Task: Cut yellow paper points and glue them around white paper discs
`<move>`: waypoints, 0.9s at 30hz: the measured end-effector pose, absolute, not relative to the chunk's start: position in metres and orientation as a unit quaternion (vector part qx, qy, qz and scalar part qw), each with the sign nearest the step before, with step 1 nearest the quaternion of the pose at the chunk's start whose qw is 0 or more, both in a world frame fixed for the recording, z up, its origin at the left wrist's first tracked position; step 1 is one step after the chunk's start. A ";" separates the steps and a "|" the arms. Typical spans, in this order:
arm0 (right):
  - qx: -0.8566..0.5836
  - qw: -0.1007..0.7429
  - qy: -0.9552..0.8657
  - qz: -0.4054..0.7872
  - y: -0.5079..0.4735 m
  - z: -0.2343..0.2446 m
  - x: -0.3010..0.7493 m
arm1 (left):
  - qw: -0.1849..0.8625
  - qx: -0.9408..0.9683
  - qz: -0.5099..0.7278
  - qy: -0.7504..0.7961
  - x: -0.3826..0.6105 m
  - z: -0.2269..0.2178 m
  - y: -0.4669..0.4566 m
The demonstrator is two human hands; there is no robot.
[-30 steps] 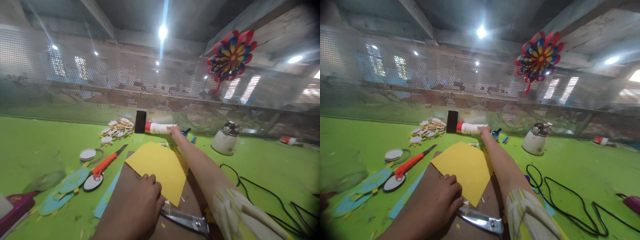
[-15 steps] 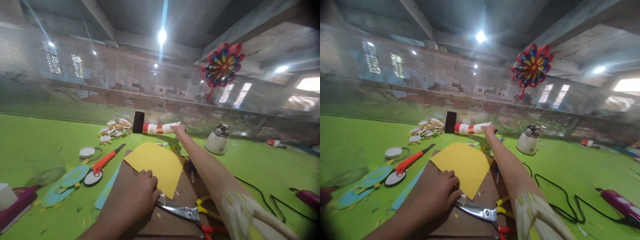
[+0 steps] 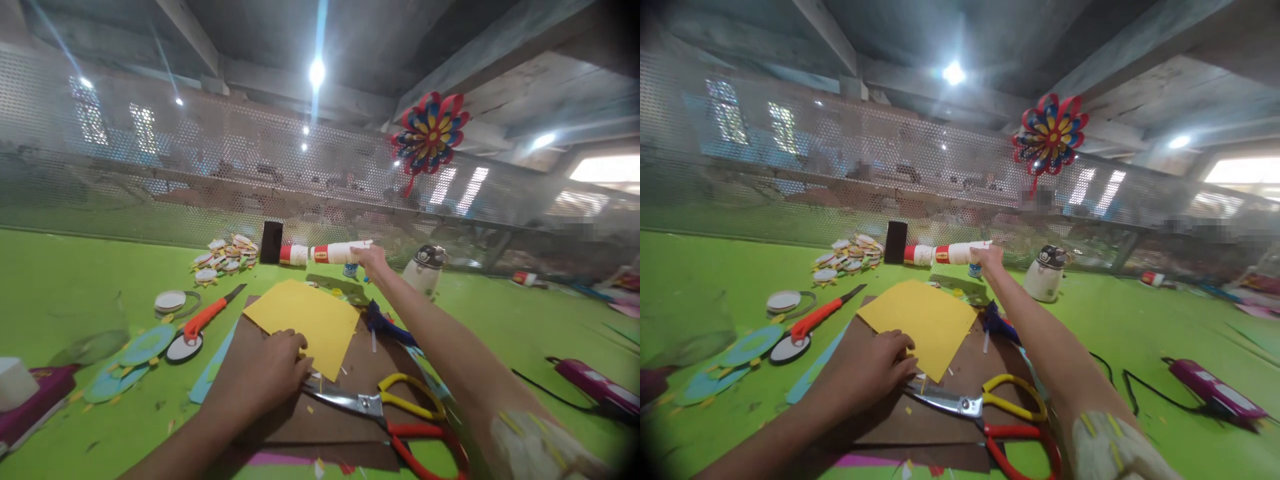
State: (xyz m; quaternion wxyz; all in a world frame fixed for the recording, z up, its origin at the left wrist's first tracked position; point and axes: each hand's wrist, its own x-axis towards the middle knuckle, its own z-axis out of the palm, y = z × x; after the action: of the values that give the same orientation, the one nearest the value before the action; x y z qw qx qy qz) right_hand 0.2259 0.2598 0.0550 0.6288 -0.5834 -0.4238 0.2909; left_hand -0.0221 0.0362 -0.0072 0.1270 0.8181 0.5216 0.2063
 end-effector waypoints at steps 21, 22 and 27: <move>-0.511 0.493 -0.480 0.515 0.089 0.021 0.174 | 0.004 0.782 0.255 0.569 -0.028 0.008 0.044; -0.512 0.495 -0.480 0.512 0.086 0.021 0.172 | 0.002 0.780 0.242 0.576 -0.027 0.009 0.043; -0.520 0.499 -0.482 0.499 0.075 0.021 0.165 | -0.021 0.771 0.195 0.605 -0.023 0.010 0.040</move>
State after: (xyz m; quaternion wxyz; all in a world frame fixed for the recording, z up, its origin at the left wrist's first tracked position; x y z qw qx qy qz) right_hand 0.1654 0.0753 0.0209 0.4992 -0.5198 -0.4816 0.4987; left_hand -0.0226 0.0395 0.0098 -0.0207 0.7715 0.6054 0.1946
